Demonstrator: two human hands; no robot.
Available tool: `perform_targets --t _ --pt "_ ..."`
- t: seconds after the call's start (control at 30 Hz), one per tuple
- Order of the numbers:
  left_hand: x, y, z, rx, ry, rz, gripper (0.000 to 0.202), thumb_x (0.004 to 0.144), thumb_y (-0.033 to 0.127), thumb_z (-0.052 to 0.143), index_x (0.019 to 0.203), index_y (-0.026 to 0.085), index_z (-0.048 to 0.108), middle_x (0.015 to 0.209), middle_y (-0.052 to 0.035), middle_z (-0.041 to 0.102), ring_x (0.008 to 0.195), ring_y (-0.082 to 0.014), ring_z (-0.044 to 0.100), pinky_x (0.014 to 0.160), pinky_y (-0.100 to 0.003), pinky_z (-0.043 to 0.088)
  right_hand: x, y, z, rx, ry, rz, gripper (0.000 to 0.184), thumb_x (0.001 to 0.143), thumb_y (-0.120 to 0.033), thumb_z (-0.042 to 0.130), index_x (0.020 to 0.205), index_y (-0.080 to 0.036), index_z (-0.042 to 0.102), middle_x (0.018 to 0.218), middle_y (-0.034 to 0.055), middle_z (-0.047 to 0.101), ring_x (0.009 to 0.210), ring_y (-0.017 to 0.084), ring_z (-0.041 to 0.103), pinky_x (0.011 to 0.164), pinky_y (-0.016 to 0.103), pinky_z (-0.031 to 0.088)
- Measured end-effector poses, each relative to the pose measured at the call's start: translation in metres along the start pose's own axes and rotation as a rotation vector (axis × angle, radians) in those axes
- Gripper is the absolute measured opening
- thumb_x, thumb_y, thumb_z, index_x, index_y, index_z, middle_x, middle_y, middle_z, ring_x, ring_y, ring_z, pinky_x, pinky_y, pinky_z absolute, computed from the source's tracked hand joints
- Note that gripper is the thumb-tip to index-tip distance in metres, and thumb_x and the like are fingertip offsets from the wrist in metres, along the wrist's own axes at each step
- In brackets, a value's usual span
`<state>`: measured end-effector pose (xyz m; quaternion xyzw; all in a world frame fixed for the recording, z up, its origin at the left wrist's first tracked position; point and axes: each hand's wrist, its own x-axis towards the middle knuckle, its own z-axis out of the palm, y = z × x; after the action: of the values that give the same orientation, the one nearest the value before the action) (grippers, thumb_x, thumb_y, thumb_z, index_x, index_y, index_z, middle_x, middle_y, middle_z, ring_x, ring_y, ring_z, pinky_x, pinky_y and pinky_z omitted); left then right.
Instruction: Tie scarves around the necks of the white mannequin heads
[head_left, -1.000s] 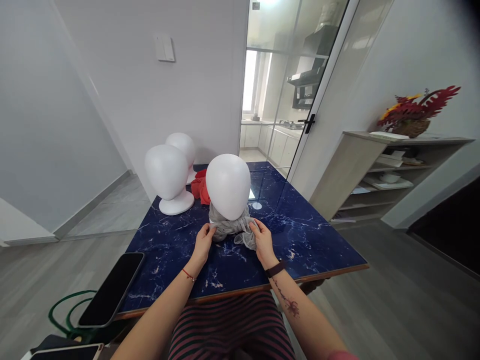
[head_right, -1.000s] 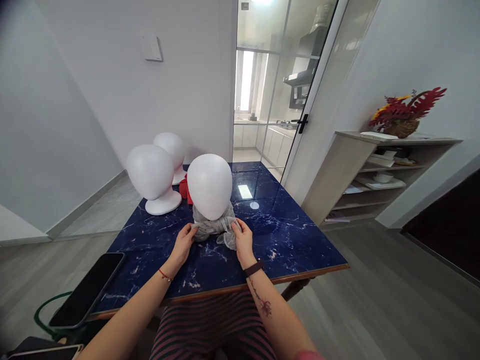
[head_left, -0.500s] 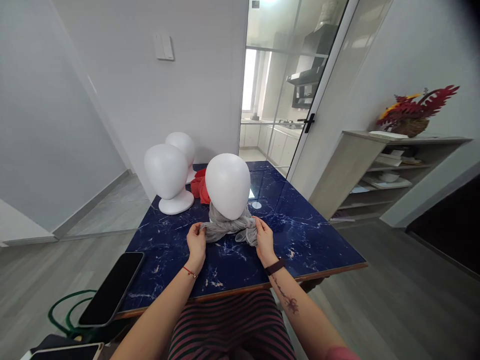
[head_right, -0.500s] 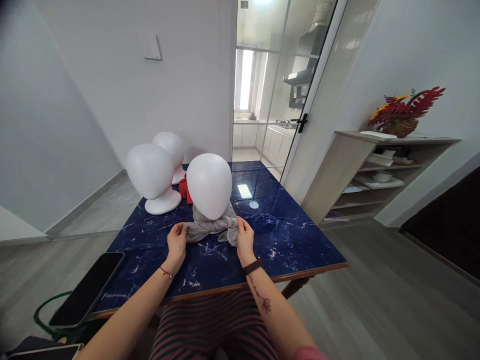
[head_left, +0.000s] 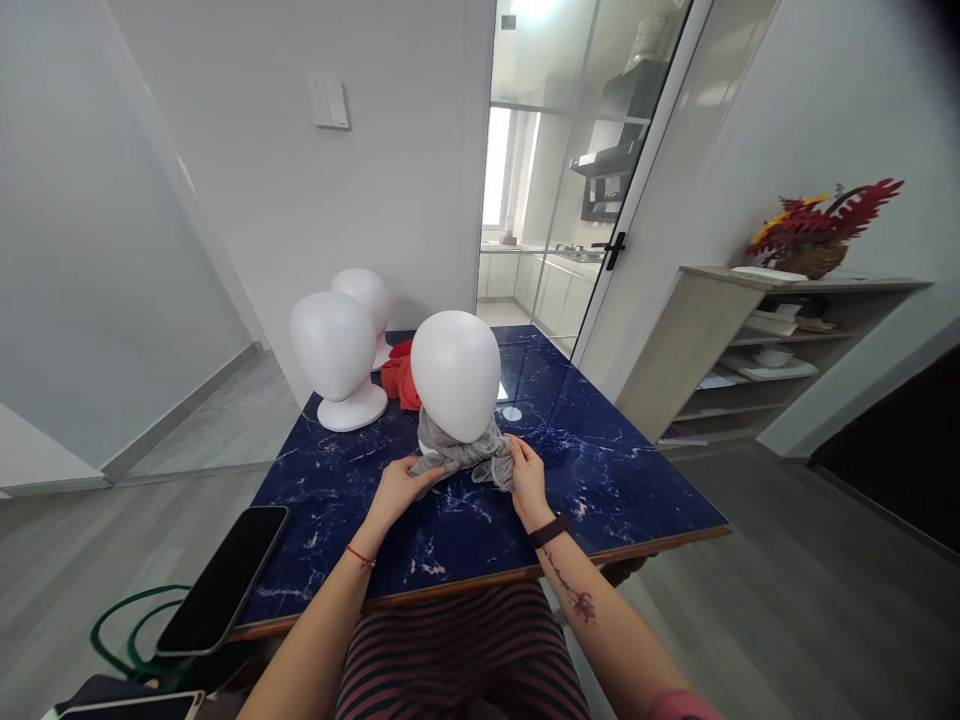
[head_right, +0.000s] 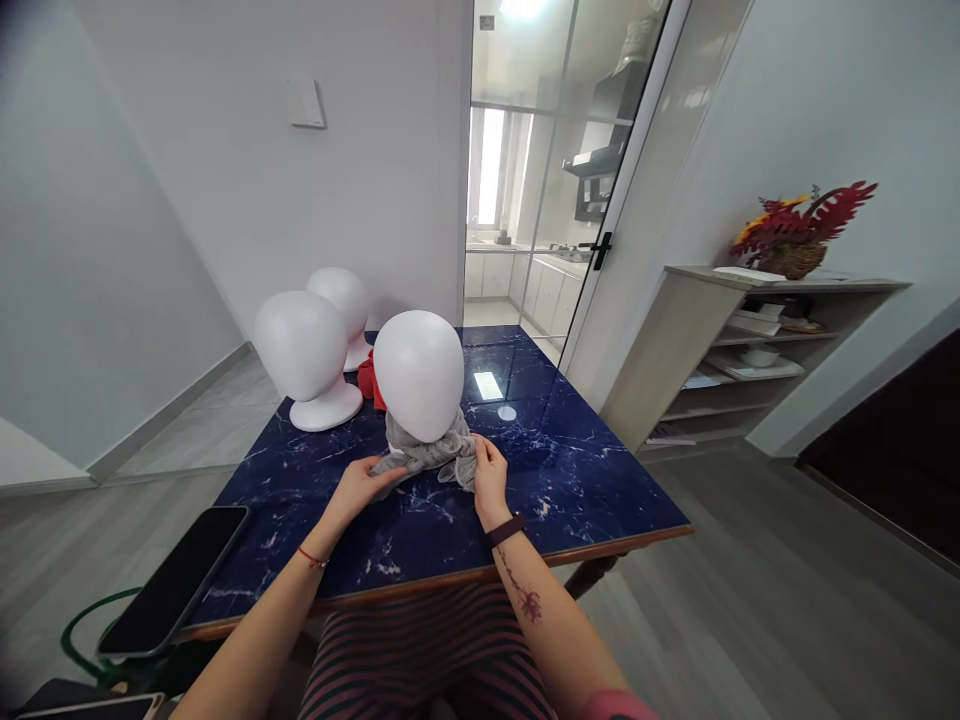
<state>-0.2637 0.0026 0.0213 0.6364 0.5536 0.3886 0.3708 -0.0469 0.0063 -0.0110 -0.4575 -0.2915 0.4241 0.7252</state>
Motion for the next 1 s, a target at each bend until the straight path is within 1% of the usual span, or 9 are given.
perform_targets --t 0.07,0.13,0.17,0.23,0.37,0.53,0.67,0.83,1.0 --pt "-0.002 -0.002 -0.005 0.147 -0.013 0.029 0.025 0.061 0.041 0.073 0.054 0.018 0.065 0.046 0.0009 0.052 0.045 -0.0127 0.044 0.048 -0.023 0.027 0.0 0.001 0.0 -0.018 -0.005 -0.011 0.04 0.069 -0.047 0.064 0.089 -0.013 0.067 0.093 0.0093 0.069 0.084 0.019 0.062 0.078 0.032 0.048" --pt "-0.005 -0.001 -0.007 0.208 0.086 0.138 0.024 0.061 0.034 0.073 0.046 0.019 0.06 0.048 -0.0004 0.052 0.05 -0.0139 0.047 0.052 -0.024 0.03 -0.001 0.0 0.001 -0.038 -0.007 -0.031 0.041 0.07 -0.048 0.063 0.091 -0.013 0.067 0.095 0.0097 0.069 0.085 0.019 0.062 0.079 0.032 0.048" --pt "-0.006 0.002 -0.007 0.182 0.113 0.192 0.023 0.06 0.031 0.073 0.046 0.019 0.058 0.053 -0.0019 0.055 0.055 -0.0149 0.05 0.054 -0.024 0.033 -0.002 -0.001 0.001 -0.052 -0.011 -0.045 0.041 0.071 -0.048 0.063 0.092 -0.013 0.067 0.097 0.0097 0.069 0.086 0.019 0.062 0.079 0.032 0.048" --pt "-0.009 0.01 -0.004 0.028 0.025 0.208 0.02 0.061 0.03 0.072 0.051 0.018 0.06 0.064 -0.0046 0.06 0.062 -0.0154 0.054 0.057 -0.024 0.037 -0.004 -0.003 0.002 -0.092 -0.038 -0.077 0.041 0.071 -0.046 0.063 0.095 -0.013 0.067 0.099 0.0096 0.068 0.089 0.019 0.061 0.082 0.032 0.047" --pt "-0.011 0.018 0.008 -0.43 -0.228 -0.094 0.026 0.071 0.041 0.064 0.08 0.017 0.058 0.057 0.001 0.057 0.038 -0.0064 0.037 0.04 -0.019 0.023 -0.005 -0.004 0.002 -0.157 -0.076 -0.101 0.042 0.068 -0.042 0.068 0.098 -0.013 0.066 0.099 0.0099 0.068 0.089 0.019 0.061 0.083 0.033 0.046" --pt "-0.007 0.005 0.013 -0.654 -0.099 -0.212 0.037 0.063 0.046 0.07 0.073 0.018 0.047 0.048 0.0098 0.041 0.032 -0.001 0.021 0.036 -0.018 0.008 -0.002 -0.001 -0.001 -0.161 -0.023 -0.067 0.041 0.066 -0.04 0.069 0.097 -0.012 0.067 0.099 0.0108 0.068 0.088 0.019 0.061 0.084 0.034 0.045" --pt "-0.002 -0.001 0.002 -0.518 -0.059 -0.18 0.034 0.061 0.043 0.073 0.073 0.017 0.054 0.048 0.0086 0.043 0.036 -0.0038 0.028 0.037 -0.019 0.017 -0.001 -0.002 0.0 -0.153 -0.003 -0.061 0.041 0.065 -0.04 0.069 0.094 -0.012 0.068 0.098 0.0108 0.069 0.088 0.02 0.061 0.083 0.034 0.046" --pt "0.001 0.003 -0.003 -0.152 -0.114 0.076 0.023 0.046 0.023 0.08 0.065 0.016 0.067 0.066 -0.0012 0.063 0.062 -0.0156 0.054 0.059 -0.025 0.042 -0.001 -0.002 0.001 -0.123 -0.002 -0.052 0.041 0.064 -0.04 0.069 0.094 -0.012 0.068 0.099 0.011 0.068 0.088 0.02 0.061 0.083 0.034 0.046" --pt "-0.002 0.007 0.014 -0.244 -0.083 0.173 0.025 0.065 0.029 0.069 0.086 0.017 0.071 0.085 -0.0054 0.068 0.079 -0.0203 0.059 0.076 -0.029 0.044 -0.002 0.0 0.001 -0.15 -0.06 -0.058 0.04 0.067 -0.041 0.067 0.096 -0.013 0.067 0.099 0.0105 0.068 0.089 0.02 0.061 0.084 0.035 0.046"
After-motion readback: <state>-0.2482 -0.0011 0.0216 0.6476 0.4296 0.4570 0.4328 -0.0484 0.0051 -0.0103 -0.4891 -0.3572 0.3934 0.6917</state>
